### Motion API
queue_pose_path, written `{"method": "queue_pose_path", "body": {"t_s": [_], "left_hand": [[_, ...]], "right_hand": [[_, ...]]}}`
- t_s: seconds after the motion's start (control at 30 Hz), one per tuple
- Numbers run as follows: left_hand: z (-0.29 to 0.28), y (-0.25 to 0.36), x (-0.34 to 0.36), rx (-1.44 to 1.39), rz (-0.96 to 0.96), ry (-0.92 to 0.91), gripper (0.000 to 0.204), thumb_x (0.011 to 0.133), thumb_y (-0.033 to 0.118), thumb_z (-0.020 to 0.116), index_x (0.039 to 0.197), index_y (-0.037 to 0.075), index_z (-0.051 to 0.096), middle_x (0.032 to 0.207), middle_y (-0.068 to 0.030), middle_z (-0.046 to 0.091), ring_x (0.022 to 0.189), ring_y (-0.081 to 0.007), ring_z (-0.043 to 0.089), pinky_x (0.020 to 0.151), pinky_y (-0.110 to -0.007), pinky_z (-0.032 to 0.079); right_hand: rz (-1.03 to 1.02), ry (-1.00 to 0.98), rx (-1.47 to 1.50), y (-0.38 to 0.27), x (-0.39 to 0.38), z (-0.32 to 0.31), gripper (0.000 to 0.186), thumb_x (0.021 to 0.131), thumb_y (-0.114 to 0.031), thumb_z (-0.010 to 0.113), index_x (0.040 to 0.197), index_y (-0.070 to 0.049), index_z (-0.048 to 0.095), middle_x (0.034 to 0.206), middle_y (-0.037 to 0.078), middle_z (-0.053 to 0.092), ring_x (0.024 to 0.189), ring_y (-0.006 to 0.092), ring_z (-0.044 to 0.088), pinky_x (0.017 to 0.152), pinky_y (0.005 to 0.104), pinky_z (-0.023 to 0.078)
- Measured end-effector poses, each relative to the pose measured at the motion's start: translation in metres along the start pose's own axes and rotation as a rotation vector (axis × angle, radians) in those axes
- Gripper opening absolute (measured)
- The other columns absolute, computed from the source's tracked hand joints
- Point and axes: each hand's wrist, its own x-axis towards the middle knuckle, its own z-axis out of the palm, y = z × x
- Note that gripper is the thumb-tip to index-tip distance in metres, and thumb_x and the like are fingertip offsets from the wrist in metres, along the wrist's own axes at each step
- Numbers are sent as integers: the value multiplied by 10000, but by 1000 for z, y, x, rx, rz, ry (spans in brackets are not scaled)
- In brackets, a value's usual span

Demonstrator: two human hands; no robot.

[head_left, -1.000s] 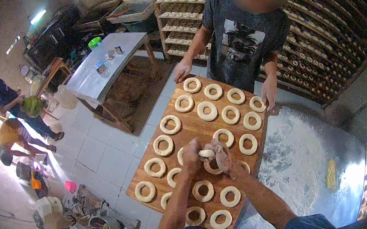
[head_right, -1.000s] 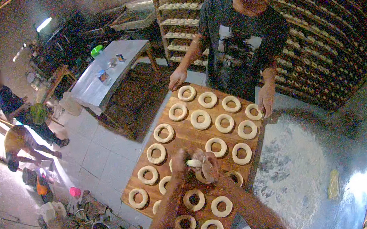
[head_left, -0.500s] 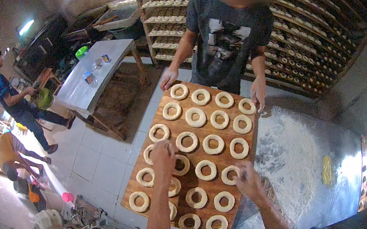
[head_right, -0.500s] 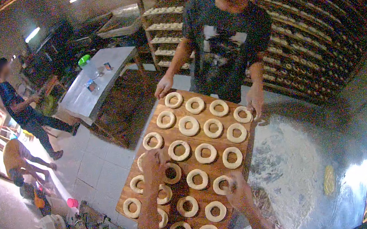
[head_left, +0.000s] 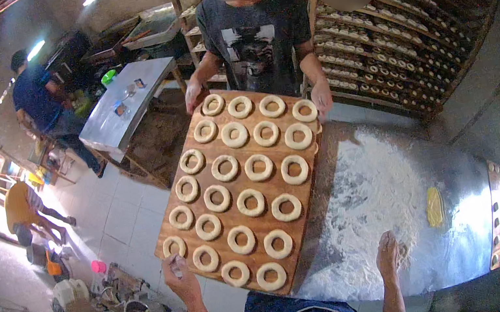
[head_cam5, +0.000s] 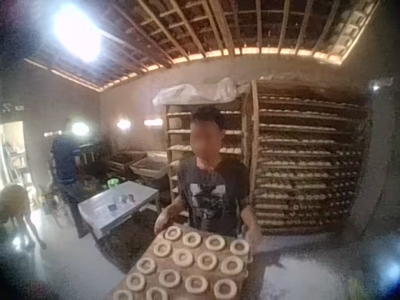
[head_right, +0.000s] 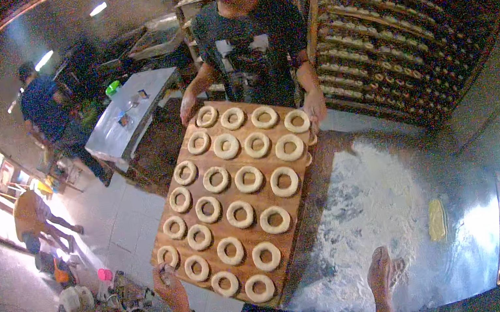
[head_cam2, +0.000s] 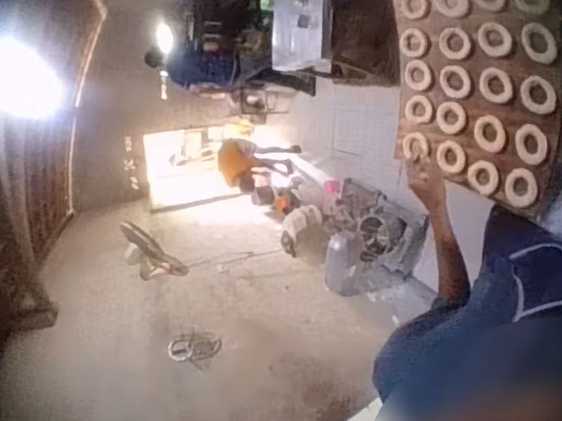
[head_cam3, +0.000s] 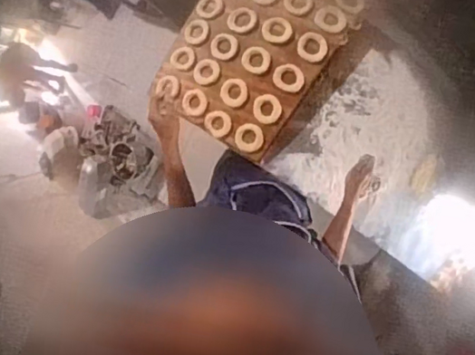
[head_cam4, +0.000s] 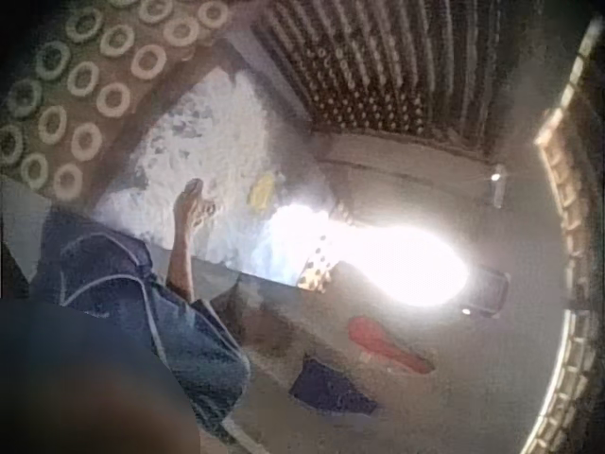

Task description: The person shapes small dough balls into rings by hand, placing them on a wooden board. Another person assists by arranging the shaped dough on the board and moving it to a rack.

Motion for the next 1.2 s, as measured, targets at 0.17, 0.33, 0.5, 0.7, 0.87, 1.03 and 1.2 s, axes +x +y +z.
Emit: {"method": "queue_pose_path", "body": {"t_s": [0.17,0.33,0.5,0.7,0.87,1.03,1.2], "left_hand": [[-33,-18,-55,11,-168,-12,145,911,113,545,966,-15,588,834,-93,628,765,-182,607,712,-323,479],[-67,-6,-111,117,-253,-52,170,903,109,544,989,-22,611,829,-102,646,767,-172,624,727,-321,492],[-74,-28,-145,267,-207,-301,197,892,135,581,1020,-5,637,869,-145,660,802,-250,643,759,-344,495],[-33,-36,-130,275,-21,-430,232,893,126,582,1095,22,627,1011,-203,629,968,-368,588,883,-434,454],[21,-19,-104,297,433,-567,350,877,87,574,1217,4,549,1175,-254,543,1070,-418,515,952,-471,412],[45,-66,-97,382,412,-853,349,784,59,673,1109,-8,563,1137,-243,521,1081,-434,489,948,-511,380],[42,-22,-69,380,388,-1223,390,826,102,665,1182,33,521,958,-217,579,969,-407,549,836,-510,430]], "right_hand": [[50,-374,171,32,-3,-7,192,939,-225,570,979,-48,633,782,100,634,766,204,635,700,351,495],[-136,-404,445,-2,-34,-6,141,824,-35,663,965,-41,650,756,93,637,712,170,625,667,314,512],[-375,-804,562,-35,-59,19,191,849,-106,644,1028,-43,664,904,134,696,809,238,671,751,353,522],[-680,-951,450,-95,-90,25,316,864,-150,596,1154,-26,605,1050,153,668,976,310,645,891,382,509],[-1040,-394,257,-169,-111,58,377,853,-146,570,1183,36,547,1120,169,596,1049,339,578,920,417,479],[-903,-459,-78,-200,-140,78,314,819,-124,578,1095,25,567,1033,189,583,1003,367,569,852,454,475],[-905,-792,31,-191,-130,66,326,770,-193,695,1020,-44,547,1091,186,548,1108,322,524,951,421,422]]}}
